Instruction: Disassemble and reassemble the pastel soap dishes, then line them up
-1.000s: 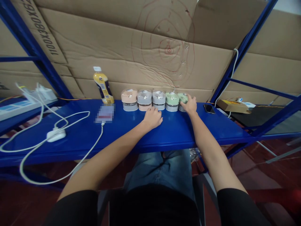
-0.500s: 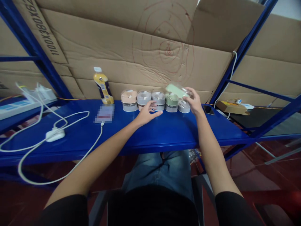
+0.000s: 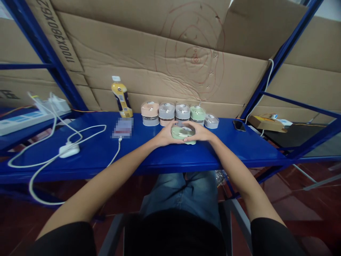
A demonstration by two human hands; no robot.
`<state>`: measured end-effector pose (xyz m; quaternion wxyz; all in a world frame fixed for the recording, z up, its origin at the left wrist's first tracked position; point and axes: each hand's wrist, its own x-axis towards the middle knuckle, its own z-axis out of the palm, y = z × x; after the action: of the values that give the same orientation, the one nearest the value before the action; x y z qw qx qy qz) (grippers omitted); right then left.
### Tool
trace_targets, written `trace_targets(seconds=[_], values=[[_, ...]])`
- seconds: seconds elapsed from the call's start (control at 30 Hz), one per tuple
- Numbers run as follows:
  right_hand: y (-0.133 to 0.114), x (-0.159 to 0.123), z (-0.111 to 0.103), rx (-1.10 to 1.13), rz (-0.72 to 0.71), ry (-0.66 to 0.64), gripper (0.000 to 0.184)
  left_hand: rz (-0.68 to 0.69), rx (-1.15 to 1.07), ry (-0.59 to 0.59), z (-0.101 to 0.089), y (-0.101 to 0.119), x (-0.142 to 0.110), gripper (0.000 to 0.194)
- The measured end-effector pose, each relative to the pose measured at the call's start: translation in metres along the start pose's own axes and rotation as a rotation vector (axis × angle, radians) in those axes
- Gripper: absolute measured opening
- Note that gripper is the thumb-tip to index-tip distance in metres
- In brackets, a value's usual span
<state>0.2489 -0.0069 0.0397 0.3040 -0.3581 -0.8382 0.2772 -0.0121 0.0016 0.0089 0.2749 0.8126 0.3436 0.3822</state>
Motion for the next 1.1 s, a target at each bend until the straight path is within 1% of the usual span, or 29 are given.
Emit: trace_targets(seconds=[0.07,0.13,0.2,0.27,0.3,0.33,0.43,0.47,0.5,0.57,0.67,0.73,0.83,0.9,0.97,1.0,1.1], values=[[-0.004,0.002,0.007,-0.077,-0.042,0.035,0.094,0.020,-0.001,-0.005,0.004,-0.001,0.001,0.115],[-0.007,0.003,0.009,-0.126,-0.072,0.057,0.087,0.028,0.009,-0.013,0.007,-0.003,0.002,0.120],[-0.007,0.001,0.005,-0.145,-0.074,0.091,0.083,0.030,0.028,-0.024,0.009,-0.005,0.002,0.126],[-0.004,-0.002,-0.006,-0.164,-0.039,0.150,0.080,0.049,0.046,-0.047,0.009,-0.006,0.002,0.129],[-0.001,-0.005,-0.014,-0.178,-0.010,0.191,0.078,0.072,0.060,-0.065,0.008,-0.006,0.001,0.126],[0.002,-0.007,-0.021,-0.192,0.023,0.236,0.077,0.102,0.082,-0.087,0.008,-0.006,0.001,0.117],[0.013,-0.014,-0.041,-0.218,0.114,0.349,0.075,0.176,0.171,-0.162,0.008,-0.004,-0.002,0.072],[0.016,-0.016,-0.046,-0.224,0.133,0.368,0.075,0.183,0.192,-0.178,0.008,-0.003,-0.003,0.062],[0.019,-0.017,-0.049,-0.231,0.146,0.380,0.073,0.186,0.204,-0.186,0.008,-0.002,-0.004,0.057],[0.024,-0.019,-0.051,-0.249,0.156,0.385,0.071,0.190,0.203,-0.178,0.010,-0.001,-0.004,0.053],[0.027,-0.020,-0.053,-0.254,0.167,0.379,0.073,0.181,0.172,-0.128,0.007,-0.004,-0.001,0.052],[0.029,-0.020,-0.055,-0.246,0.182,0.356,0.074,0.160,0.155,-0.070,0.001,-0.008,0.002,0.052],[0.032,-0.022,-0.061,-0.249,0.230,0.285,0.075,0.128,0.183,0.028,-0.013,-0.015,0.007,0.050],[0.034,-0.023,-0.064,-0.253,0.274,0.241,0.076,0.118,0.212,0.061,-0.020,-0.017,0.008,0.047],[0.034,-0.024,-0.065,-0.255,0.285,0.226,0.077,0.119,0.211,0.054,-0.022,-0.016,0.007,0.050],[0.032,-0.024,-0.064,-0.252,0.267,0.234,0.078,0.121,0.199,0.045,-0.020,-0.013,0.006,0.057],[0.023,-0.022,-0.055,-0.218,0.119,0.257,0.084,0.112,0.144,0.017,-0.010,-0.004,0.003,0.089]])
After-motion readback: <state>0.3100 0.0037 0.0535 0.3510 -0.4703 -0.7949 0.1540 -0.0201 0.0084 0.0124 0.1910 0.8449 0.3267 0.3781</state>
